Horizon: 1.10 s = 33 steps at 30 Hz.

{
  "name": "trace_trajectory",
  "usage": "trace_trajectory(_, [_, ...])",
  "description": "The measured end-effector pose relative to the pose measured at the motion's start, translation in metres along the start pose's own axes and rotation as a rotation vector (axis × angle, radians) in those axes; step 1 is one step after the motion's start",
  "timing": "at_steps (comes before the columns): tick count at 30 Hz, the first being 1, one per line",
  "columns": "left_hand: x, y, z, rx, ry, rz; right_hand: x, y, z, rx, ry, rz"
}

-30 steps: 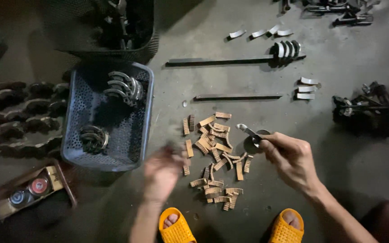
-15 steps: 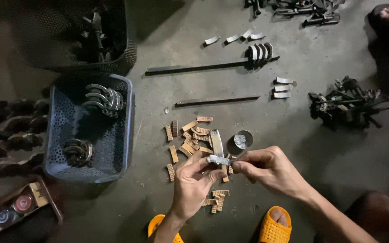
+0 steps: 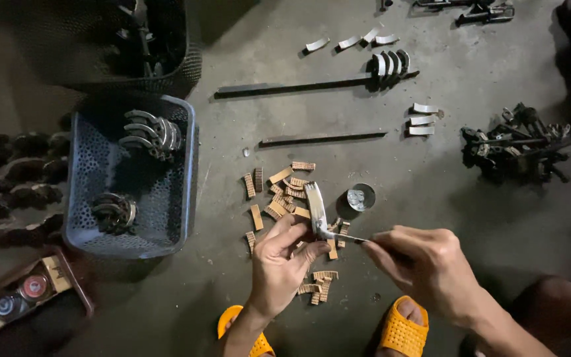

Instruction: Applying a white lubricant or paste to metal bearing shells using a spoon and stacking them.

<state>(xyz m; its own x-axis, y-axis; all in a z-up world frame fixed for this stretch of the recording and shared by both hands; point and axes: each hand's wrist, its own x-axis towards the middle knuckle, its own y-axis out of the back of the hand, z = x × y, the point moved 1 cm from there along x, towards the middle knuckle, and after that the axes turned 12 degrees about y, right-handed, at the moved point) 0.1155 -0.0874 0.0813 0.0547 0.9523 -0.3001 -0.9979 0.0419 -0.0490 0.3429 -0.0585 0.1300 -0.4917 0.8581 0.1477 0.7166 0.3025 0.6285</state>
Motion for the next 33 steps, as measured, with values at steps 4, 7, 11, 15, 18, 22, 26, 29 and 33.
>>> trace_trajectory(4, [-0.002,-0.002,0.006,0.035,0.007,-0.024,0.01,-0.002,-0.01,-0.065,0.024,0.02])
trace_trajectory(7, [-0.005,-0.001,0.009,0.197,-0.198,0.002,0.013,-0.001,-0.009,-0.043,-0.004,-0.003])
trace_trajectory(11, [-0.008,0.001,0.005,0.256,-0.176,0.017,0.012,-0.003,-0.006,-0.039,-0.045,-0.032])
trace_trajectory(15, [-0.008,0.0,0.002,0.266,-0.137,-0.019,0.01,-0.001,0.0,-0.039,-0.141,-0.052])
trace_trajectory(18, [-0.008,0.001,0.006,0.233,-0.205,-0.041,0.012,0.004,0.006,-0.015,-0.16,-0.059])
trace_trajectory(22, [-0.008,0.004,-0.001,0.251,-0.239,-0.071,0.014,0.008,0.017,0.068,-0.281,-0.12])
trace_trajectory(26, [-0.008,0.008,-0.016,0.196,-0.172,-0.171,0.011,0.01,0.034,0.234,-0.485,-0.184])
trace_trajectory(29, [-0.006,0.009,-0.019,0.192,-0.152,-0.216,0.01,0.011,0.044,0.326,-0.587,-0.211])
trace_trajectory(33, [-0.003,0.008,-0.023,0.222,-0.149,-0.242,0.01,0.011,0.057,0.419,-0.703,-0.259])
